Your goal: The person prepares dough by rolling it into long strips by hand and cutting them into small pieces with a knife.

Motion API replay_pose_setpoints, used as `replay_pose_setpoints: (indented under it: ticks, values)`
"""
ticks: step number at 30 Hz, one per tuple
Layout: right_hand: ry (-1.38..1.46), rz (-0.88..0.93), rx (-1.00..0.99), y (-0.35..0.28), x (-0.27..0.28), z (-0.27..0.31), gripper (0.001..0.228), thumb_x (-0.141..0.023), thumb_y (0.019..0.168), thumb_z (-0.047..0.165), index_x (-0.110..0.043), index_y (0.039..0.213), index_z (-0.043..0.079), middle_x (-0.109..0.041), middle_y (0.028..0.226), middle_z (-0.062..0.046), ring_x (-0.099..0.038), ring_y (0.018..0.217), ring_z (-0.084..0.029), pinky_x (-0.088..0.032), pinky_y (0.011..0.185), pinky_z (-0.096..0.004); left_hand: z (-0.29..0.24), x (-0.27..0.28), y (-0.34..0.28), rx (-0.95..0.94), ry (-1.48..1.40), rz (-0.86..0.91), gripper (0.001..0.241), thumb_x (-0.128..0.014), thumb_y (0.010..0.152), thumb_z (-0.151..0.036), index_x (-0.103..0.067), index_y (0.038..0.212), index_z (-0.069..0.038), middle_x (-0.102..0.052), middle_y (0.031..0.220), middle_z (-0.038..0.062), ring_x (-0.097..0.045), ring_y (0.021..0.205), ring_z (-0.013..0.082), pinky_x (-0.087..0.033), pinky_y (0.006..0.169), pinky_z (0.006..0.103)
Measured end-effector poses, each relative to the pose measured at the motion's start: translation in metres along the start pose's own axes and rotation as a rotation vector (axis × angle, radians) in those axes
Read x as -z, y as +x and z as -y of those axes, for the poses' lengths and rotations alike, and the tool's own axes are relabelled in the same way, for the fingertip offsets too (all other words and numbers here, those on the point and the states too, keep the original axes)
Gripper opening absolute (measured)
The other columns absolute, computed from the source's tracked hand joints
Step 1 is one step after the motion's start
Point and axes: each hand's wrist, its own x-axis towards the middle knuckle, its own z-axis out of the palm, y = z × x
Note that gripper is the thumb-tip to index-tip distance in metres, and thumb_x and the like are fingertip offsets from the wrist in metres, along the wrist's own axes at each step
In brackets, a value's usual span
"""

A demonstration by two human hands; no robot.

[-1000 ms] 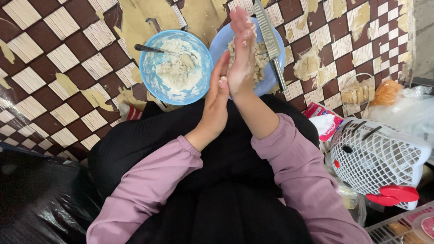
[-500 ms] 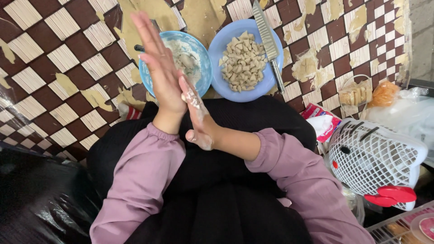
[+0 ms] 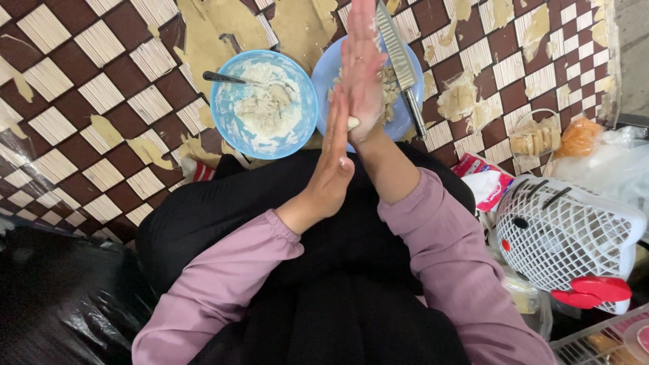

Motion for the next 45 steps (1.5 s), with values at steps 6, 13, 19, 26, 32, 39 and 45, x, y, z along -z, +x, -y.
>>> replay_pose_setpoints:
  ticks: [6, 13, 19, 26, 32, 39, 45]
  values:
    - [0.453, 0.0, 0.123, -0.016, -0.022, 0.049, 0.082, -0.023, 0.108, 0.072, -0.016, 0.169, 0.016, -0.016, 0.178, -0.009, -0.013, 0.17, -0.024, -0.009, 0.145, -0.049, 0.01, 0.011, 0.017, -0.02, -0.089, -0.011, 0.085, -0.011, 0.109, -0.074, 0.004, 0.167, -0.014, 0.008, 0.178, 0.01, 0.008, 0.169, 0.0281, 0.002, 0.143, 0.0498]
    - [0.139, 0.313, 0.243, -0.077, -0.068, 0.093, 0.094, -0.023, 0.105, 0.076, 0.003, 0.169, 0.013, 0.005, 0.179, -0.009, 0.005, 0.171, -0.027, 0.001, 0.146, -0.049, 0.003, 0.069, 0.036, -0.11, -0.142, -0.258, 0.076, -0.009, 0.111, -0.071, 0.005, 0.169, -0.024, 0.01, 0.182, 0.0, 0.013, 0.175, 0.0214, 0.009, 0.152, 0.0461]
    - [0.019, 0.349, 0.294, -0.092, -0.063, 0.085, 0.092, -0.021, 0.107, 0.073, 0.009, 0.168, 0.011, 0.011, 0.178, -0.011, 0.009, 0.17, -0.027, 0.002, 0.145, -0.047, -0.004, 0.062, 0.037, -0.024, -0.188, -0.287, 0.077, -0.01, 0.109, -0.072, 0.003, 0.168, -0.025, 0.007, 0.182, 0.005, 0.009, 0.174, 0.0236, 0.007, 0.148, 0.0453]
    - [-0.303, 0.057, 0.358, -0.044, -0.012, 0.013, 0.078, -0.047, 0.114, 0.035, -0.001, 0.167, 0.003, 0.006, 0.175, -0.013, 0.005, 0.163, -0.028, 0.005, 0.136, -0.047, 0.011, 0.012, 0.01, -0.034, -0.225, -0.091, 0.075, -0.01, 0.113, -0.062, -0.004, 0.17, -0.014, -0.007, 0.177, 0.013, -0.008, 0.163, 0.0333, -0.005, 0.135, 0.0547]
    - [0.025, -0.262, 0.105, -0.01, -0.032, 0.069, 0.068, -0.025, 0.116, 0.058, -0.022, 0.167, 0.014, -0.021, 0.177, -0.007, -0.019, 0.17, -0.02, -0.011, 0.146, -0.036, 0.0, 0.016, 0.02, 0.156, -0.276, -0.31, 0.055, -0.033, 0.107, -0.059, -0.054, 0.118, -0.009, -0.056, 0.14, 0.015, -0.051, 0.138, 0.0273, -0.039, 0.12, 0.0396]
    - [0.078, 0.021, 0.013, 0.005, -0.012, 0.102, 0.066, -0.028, 0.113, 0.064, -0.036, 0.156, 0.014, -0.052, 0.154, -0.021, -0.053, 0.146, -0.041, -0.039, 0.127, -0.055, 0.002, 0.067, 0.043, 0.251, -0.868, -0.449, 0.036, -0.043, 0.105, -0.049, -0.058, 0.106, -0.016, -0.066, 0.133, 0.013, -0.061, 0.13, 0.034, -0.054, 0.101, 0.0435]
    - [-0.006, 0.201, -0.126, -0.001, -0.026, 0.102, 0.048, -0.073, 0.095, 0.011, -0.053, 0.139, 0.005, -0.068, 0.125, -0.015, -0.069, 0.116, -0.024, -0.061, 0.099, -0.033, 0.009, 0.105, 0.048, 0.277, -1.081, -0.604, 0.043, -0.055, 0.097, -0.049, -0.059, 0.123, -0.015, -0.062, 0.143, 0.014, -0.062, 0.131, 0.0297, -0.054, 0.107, 0.0495]
